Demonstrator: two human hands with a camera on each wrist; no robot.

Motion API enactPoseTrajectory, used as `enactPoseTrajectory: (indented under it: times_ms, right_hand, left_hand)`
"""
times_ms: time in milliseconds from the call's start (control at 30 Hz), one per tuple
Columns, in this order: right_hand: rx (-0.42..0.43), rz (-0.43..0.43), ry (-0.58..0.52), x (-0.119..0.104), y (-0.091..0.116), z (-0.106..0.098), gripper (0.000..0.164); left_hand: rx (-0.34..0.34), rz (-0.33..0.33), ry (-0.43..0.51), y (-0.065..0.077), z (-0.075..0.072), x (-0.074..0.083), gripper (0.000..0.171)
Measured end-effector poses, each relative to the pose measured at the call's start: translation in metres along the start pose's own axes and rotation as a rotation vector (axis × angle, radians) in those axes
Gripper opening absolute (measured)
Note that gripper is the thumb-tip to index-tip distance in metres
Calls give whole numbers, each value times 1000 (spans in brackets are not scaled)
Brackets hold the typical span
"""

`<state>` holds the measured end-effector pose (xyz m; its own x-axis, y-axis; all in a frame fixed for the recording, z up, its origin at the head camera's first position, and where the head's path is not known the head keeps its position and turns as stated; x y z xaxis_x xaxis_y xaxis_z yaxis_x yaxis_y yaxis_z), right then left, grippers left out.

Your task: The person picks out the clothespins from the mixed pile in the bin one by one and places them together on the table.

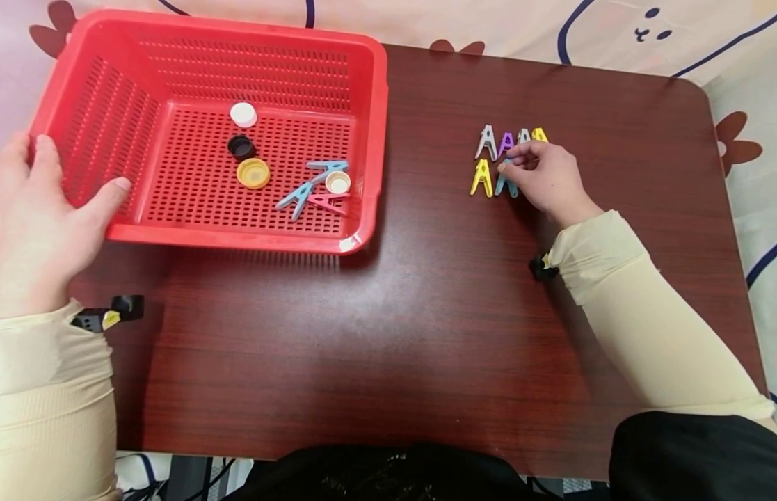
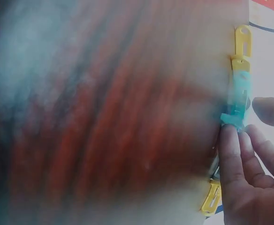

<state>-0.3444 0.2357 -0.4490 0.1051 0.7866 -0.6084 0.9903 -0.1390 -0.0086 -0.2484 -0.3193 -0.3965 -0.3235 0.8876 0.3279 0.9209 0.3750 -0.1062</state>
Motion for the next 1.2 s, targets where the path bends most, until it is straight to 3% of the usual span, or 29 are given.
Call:
enactPoseTrajectory:
  times_ms: [233, 467, 533, 633, 733, 1000, 1200]
  right_hand:
    - [-7, 20, -35, 0, 1, -1, 35]
    - [54, 230, -424, -5, -7, -20, 22]
    - [48, 245, -445, -10, -10, -26, 19]
    - [4, 189, -339, -23, -12, -32, 18]
    - [-26, 69, -206, -44, -15, -34, 19]
    - [-94, -156, -112, -120, -14, -23, 27]
    - [-152, -394, 16, -182, 0, -3, 30]
  left_hand:
    - [0, -1, 1, 0, 0, 0, 89]
    - [3, -1, -4, 0, 0, 0, 89]
    - [0, -4, -5, 0, 0, 0, 89]
    - [-8, -6, -8, 1, -1, -1, 89]
    - [-8, -8, -11, 2, -1, -3, 89]
    - [-6, -13, -6, 3, -2, -4, 89]
    - [-7, 5, -3, 0, -1, 0, 89]
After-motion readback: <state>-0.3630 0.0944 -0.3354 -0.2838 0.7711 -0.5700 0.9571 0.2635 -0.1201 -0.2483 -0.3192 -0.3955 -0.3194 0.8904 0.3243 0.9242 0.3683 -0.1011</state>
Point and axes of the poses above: each hand's wrist, its own y-axis away from the middle knuckle, its own z-axis out of the palm, x = y × z, the point moved 5 cm from there along -y, towards the middle knuckle, and after that the axes turned 13 degrees about x, right-handed, at the moved point
